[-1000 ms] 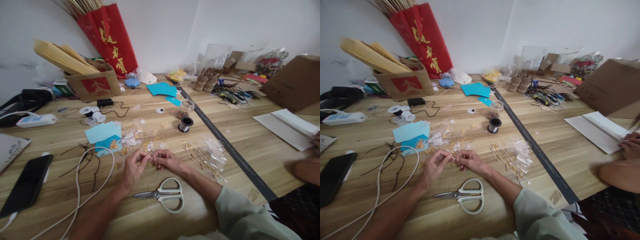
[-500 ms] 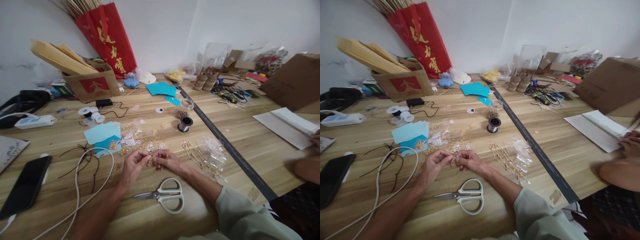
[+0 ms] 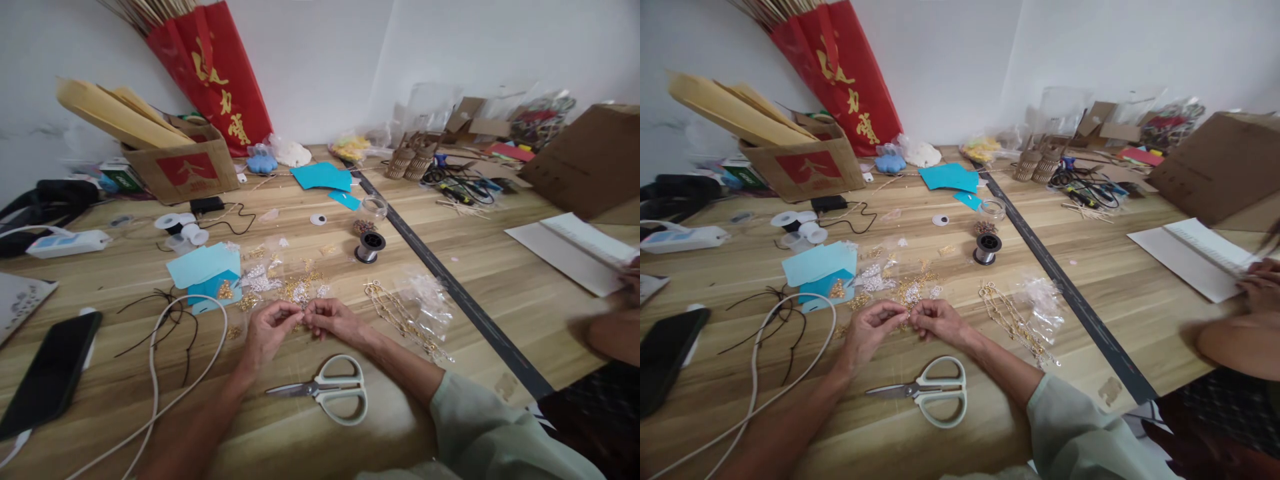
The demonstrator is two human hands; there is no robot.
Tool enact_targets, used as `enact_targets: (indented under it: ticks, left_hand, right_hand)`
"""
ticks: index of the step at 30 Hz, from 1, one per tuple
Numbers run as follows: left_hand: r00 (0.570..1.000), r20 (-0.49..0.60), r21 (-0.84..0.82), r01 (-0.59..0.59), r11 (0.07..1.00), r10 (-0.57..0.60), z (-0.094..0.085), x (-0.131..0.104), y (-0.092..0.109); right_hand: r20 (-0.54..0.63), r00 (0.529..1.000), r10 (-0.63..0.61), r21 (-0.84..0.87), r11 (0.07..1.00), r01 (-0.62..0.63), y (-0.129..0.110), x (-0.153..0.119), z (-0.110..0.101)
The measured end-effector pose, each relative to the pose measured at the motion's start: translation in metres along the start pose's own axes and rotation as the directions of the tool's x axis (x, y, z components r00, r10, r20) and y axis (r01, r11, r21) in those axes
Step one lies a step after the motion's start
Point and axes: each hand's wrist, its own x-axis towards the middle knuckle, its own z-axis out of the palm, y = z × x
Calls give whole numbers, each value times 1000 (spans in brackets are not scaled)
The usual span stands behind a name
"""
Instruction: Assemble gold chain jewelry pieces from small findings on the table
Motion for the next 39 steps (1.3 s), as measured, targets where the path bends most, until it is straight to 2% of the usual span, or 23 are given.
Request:
enact_targets:
  ticks: [6, 11, 20, 27, 34, 39]
  left_hand:
    - [997, 3, 43, -79, 996, 79, 1, 0, 1]
    - [998, -3, 45, -57, 997, 58, 2, -1, 5]
    - [995, -22, 64, -93, 994, 95, 2, -3, 7]
    - [973, 7, 69, -231, 970, 231, 0, -4, 12]
    - [992, -7, -34, -127, 991, 127, -3, -1, 9]
    - [999, -30, -50, -37, 998, 35, -1, 1, 8]
  right_hand:
    - [18, 1000, -10, -8, 1000, 10, 1, 0, -1]
    - [11, 1000, -15, -11, 1000, 15, 2, 1, -1]
    - [23, 999, -36, -2, 999, 36, 3, 0, -1]
    - [8, 999, -51, 4, 999, 51, 4, 1, -2]
    - [-14, 999, -37, -14, 999, 37, -2, 1, -3]
    - [-49, 992, -116, -80, 991, 112, -1, 1, -5]
